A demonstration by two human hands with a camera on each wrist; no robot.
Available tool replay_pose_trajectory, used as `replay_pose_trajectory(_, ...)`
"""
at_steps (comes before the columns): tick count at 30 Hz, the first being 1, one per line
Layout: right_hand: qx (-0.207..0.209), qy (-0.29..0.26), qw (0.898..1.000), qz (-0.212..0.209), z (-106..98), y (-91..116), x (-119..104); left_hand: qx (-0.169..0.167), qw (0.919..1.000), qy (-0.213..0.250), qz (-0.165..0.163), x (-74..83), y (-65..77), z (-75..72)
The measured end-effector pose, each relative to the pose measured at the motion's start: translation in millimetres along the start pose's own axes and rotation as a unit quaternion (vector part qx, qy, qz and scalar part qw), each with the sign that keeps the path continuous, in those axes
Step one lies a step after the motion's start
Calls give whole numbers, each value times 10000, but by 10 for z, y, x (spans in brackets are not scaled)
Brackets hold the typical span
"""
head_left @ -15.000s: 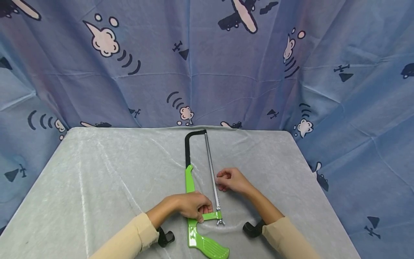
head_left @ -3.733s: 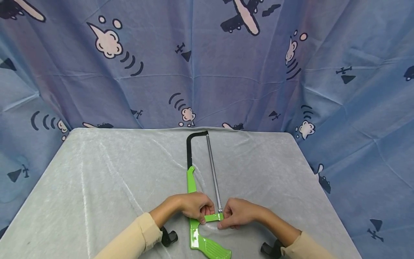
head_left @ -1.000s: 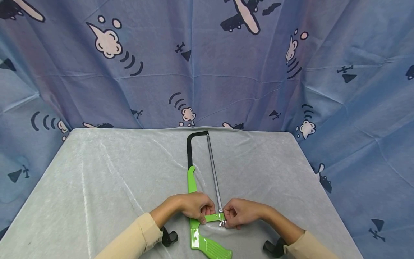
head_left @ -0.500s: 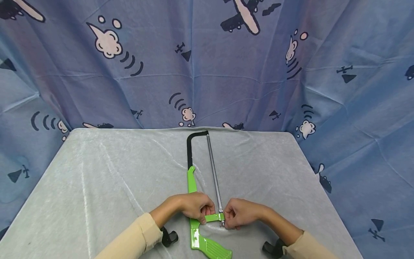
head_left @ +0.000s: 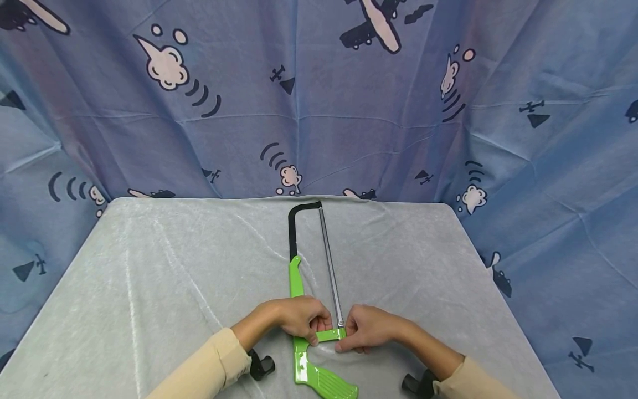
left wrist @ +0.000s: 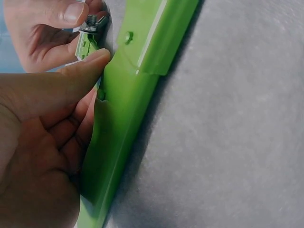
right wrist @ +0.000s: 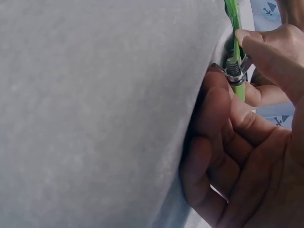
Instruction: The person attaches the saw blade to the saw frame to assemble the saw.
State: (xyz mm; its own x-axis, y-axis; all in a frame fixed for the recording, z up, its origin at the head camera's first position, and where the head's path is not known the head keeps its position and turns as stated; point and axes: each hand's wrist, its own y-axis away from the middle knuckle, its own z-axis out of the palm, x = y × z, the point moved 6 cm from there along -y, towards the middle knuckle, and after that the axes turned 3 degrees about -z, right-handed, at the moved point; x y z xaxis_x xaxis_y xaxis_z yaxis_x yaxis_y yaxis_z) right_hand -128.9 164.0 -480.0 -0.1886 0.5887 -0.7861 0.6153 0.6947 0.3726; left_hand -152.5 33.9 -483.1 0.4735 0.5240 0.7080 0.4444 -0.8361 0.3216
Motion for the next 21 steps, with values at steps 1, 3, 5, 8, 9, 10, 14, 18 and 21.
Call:
replay_pose_trajectory(1, -8, -19, 10000, 0, 1, 1, -2, 2, 10000, -1, 1, -2, 0, 2)
replay_pose_trajectory(3, -20, -53, 10000, 8, 4, 1, -2, 6, 10000, -1, 2, -3, 1, 4)
replay_pose_trajectory(5, -21, -53, 10000, 22, 5, 2, 0, 12, 10000, -7, -4, -4, 2, 7)
replay_pose_trajectory(8, -24, -61, 10000, 34, 4, 1, 3, 10, 10000, -11, -8, -5, 3, 6)
replay_pose_trajectory(9, -23, -47, 10000, 36, 3, 1, 4, 8, 10000, -5, -11, -6, 3, 7)
replay_pose_trajectory(10, -23, -42, 10000, 32, 2, 1, 5, 5, 10000, 5, -16, -7, 3, 7)
replay_pose_trajectory(14, -65, -12, 10000, -32, -1, -2, 19, 12, 10000, 6, -4, -8, 2, 7)
replay_pose_trajectory(18, -164, -29, 9998, -133, -11, -1, 40, 11, 10000, 7, 6, -9, -2, 8)
replay_pose_trajectory(21, -284, -103, 9993, -228, -16, 2, 52, 6, 10000, 17, -12, -5, 3, 6)
